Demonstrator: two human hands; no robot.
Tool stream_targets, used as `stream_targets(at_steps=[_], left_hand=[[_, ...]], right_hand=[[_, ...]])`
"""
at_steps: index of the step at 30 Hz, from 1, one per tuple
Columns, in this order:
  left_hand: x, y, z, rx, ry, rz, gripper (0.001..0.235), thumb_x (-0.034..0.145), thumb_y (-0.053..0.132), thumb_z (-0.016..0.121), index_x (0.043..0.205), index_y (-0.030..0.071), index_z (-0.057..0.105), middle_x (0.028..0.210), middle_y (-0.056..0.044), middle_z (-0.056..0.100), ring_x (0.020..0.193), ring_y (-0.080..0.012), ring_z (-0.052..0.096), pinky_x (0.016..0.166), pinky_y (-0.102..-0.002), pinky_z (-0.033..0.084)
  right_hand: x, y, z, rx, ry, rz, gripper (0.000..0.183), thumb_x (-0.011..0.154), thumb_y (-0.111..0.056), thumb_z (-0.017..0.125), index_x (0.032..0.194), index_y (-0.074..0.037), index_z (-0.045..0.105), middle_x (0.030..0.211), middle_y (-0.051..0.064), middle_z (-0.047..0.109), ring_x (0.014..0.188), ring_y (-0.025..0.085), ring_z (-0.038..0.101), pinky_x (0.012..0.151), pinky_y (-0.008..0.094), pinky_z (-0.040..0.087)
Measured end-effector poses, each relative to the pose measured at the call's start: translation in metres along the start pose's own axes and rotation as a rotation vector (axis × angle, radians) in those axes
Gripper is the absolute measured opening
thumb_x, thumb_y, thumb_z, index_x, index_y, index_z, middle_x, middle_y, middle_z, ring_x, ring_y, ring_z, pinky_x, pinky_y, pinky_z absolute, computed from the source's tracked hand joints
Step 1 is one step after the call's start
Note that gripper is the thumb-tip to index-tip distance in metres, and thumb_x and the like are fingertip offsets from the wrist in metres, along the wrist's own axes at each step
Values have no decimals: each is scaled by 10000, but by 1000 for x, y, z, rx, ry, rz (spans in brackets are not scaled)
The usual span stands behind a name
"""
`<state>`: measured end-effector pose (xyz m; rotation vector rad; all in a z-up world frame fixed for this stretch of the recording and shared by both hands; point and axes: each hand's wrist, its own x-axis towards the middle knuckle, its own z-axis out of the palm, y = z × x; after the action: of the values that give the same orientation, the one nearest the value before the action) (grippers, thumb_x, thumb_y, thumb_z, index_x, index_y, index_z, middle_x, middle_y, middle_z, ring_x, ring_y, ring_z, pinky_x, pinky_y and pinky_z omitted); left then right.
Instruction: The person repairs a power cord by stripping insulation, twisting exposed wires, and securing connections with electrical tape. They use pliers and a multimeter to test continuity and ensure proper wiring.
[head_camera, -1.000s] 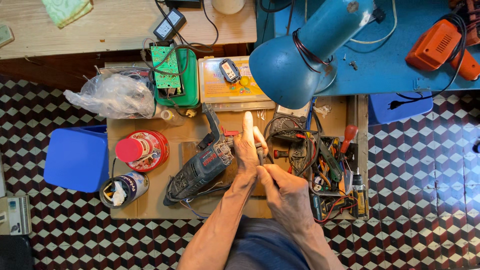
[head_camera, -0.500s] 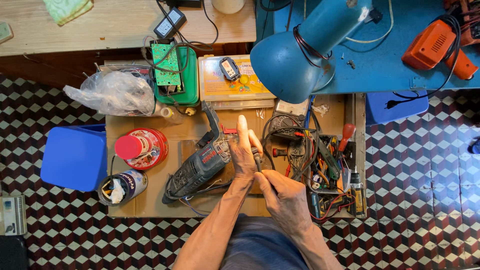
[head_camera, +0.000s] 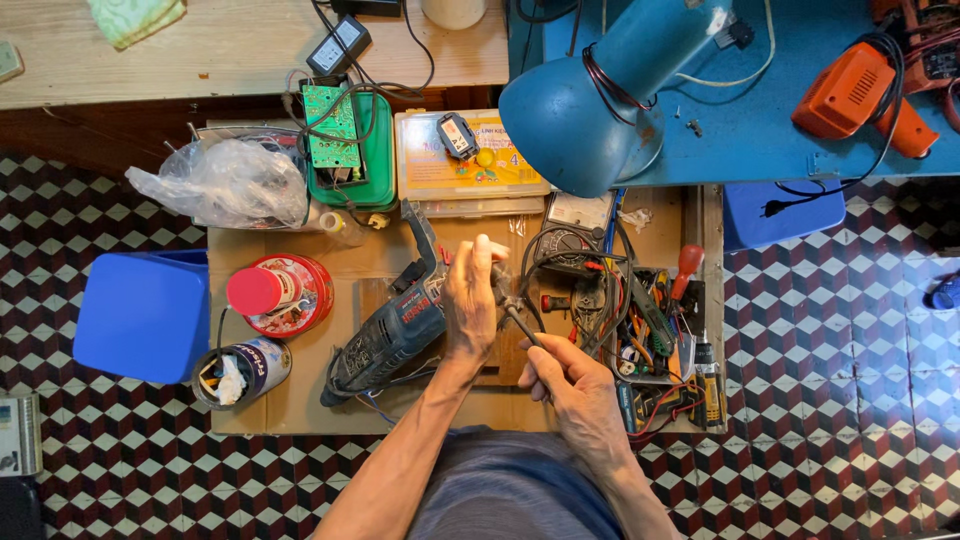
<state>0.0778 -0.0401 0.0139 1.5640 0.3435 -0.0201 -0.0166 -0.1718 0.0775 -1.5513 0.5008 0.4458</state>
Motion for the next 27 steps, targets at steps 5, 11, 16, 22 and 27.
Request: stream_targets(at_steps=[5,11,16,22,27], left_hand=[[-32,-6,-22,-212,-105,-288,373,1031,356,569,1109,10,685,1022,-46,714,967,-121,649,928,-275,509],[-56,-1,-18,-432,-391,-455,394,978,285,644,1273,24,665,1111,-54,745,961,-104,649,916,-273,505],[-53,2,-14,-446,-375,-501,382,944,232,694,1247,0,678,1052,-63,757,935,-96,663,901,-258,517],[-60,-9,-15,-455,-381,-521,405,958,220,682,1285,-15,638,976,-58,738,907,-115,677,893,-275,529],[-67,-11,-10,-508,-407,-505,418,981,225,671,1310,-24,603,979,-53,709,923,-122,697,915,-291,551]], right_hand=[[1,7,-2,77,60,48,305,996,-187,611,1221,-13,722,819,38,730,657,63,562,629,211,489],[-1,14,0,15,94,-14,313,991,-191,616,1241,-36,725,831,4,712,665,51,545,612,203,463],[-2,19,0,-81,92,-3,329,969,-191,643,1258,-52,710,841,27,749,715,70,610,668,207,513],[-6,22,-6,-64,111,58,318,978,-245,638,1184,-35,759,915,36,762,809,76,633,722,237,505],[-3,15,-18,59,249,-157,429,1057,-325,555,1016,48,763,940,92,765,882,128,688,857,277,545]])
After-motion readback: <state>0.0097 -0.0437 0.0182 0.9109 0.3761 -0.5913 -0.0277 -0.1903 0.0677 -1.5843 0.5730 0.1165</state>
